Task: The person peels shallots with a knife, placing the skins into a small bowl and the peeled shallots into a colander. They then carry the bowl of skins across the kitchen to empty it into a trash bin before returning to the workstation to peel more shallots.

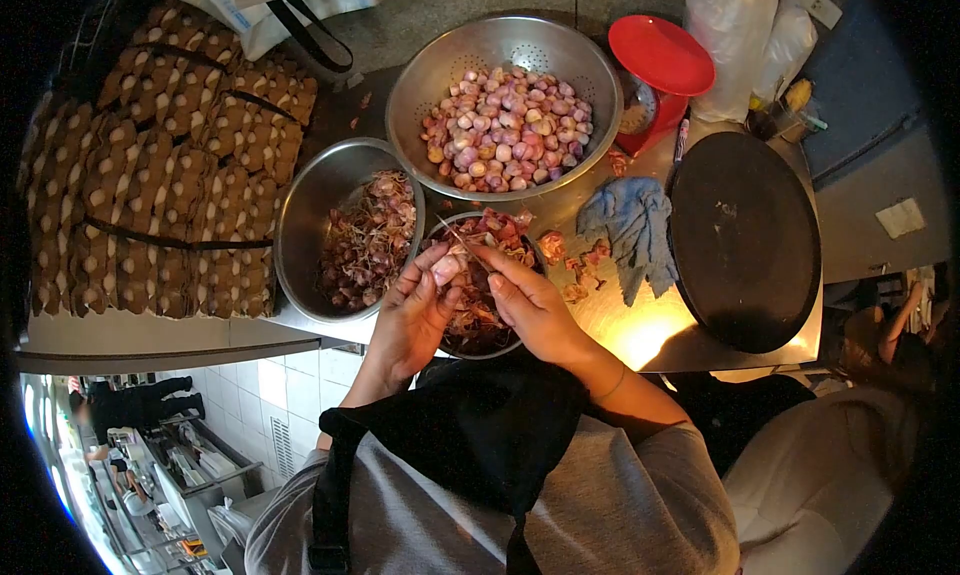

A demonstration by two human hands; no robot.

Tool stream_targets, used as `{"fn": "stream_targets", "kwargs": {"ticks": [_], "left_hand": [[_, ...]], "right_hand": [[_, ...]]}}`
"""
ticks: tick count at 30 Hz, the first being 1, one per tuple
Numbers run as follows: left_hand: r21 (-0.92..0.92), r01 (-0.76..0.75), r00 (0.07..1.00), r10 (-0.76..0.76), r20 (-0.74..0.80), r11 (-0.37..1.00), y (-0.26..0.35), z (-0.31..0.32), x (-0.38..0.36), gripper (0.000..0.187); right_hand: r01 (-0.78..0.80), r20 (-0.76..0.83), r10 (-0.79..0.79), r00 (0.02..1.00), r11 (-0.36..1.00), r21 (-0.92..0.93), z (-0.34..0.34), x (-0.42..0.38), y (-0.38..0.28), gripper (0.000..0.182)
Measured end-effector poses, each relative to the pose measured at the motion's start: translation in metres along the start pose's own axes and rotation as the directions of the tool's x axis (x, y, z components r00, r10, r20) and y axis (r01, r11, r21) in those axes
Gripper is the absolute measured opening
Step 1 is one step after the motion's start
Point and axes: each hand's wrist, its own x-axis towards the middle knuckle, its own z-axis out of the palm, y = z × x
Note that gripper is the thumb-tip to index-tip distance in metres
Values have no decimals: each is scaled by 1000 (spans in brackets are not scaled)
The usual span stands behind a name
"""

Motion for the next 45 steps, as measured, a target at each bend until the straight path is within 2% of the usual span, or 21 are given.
{"fn": "stream_targets", "kwargs": {"ticks": [3,6,9,13,17,20,22,23,26,29,32,35,38,44,45], "left_hand": [[41,-7,999,5,45,999,1,2,-2,33],[12,39,998,-40,53,999,7,5,-1,33],[-70,87,993,-81,81,994,6,-4,2,29],[-85,-25,995,33,90,996,-3,-19,5,22],[-67,-8,1000,7,-22,998,-1,-12,5,19],[-91,12,995,-21,-99,996,0,-2,4,20],[-71,6,993,-15,-117,997,-1,-1,4,22],[-42,-3,993,-2,-117,999,-3,-2,3,23],[5,-41,996,41,-82,999,-8,-7,3,27],[12,-81,996,81,-46,997,-11,-11,5,27],[38,-111,992,113,-51,993,-11,-12,4,27],[60,-132,987,137,-84,989,-11,-11,4,26],[73,-142,983,149,-108,987,-12,-11,3,25],[109,-134,980,148,-136,985,-11,-10,3,23],[108,-142,979,156,-133,984,-10,-9,3,22]], "right_hand": [[0,-61,-1,998,1000,-13,-1,2,-1,36],[2,-48,-3,999,1000,-27,-7,3,-3,37],[69,-115,-96,989,974,-215,-7,5,1,38],[131,-127,-175,976,946,-295,-6,5,1,38],[109,-42,-123,992,961,-253,1,0,-8,39],[165,71,-151,986,951,-262,6,-2,-3,41],[301,140,-267,953,867,-397,7,0,6,42],[390,147,-373,916,747,-539,7,2,14,45],[254,151,-209,966,664,-703,8,-2,0,46],[353,209,-319,924,505,-788,9,-1,-5,49],[293,204,-255,945,386,-875,8,-2,-7,49],[359,228,-379,897,325,-875,6,1,3,50],[401,230,-437,870,354,-845,9,3,5,49],[347,243,-308,920,347,-871,5,0,-3,45],[359,214,-337,917,461,-811,6,0,-2,43]]}}
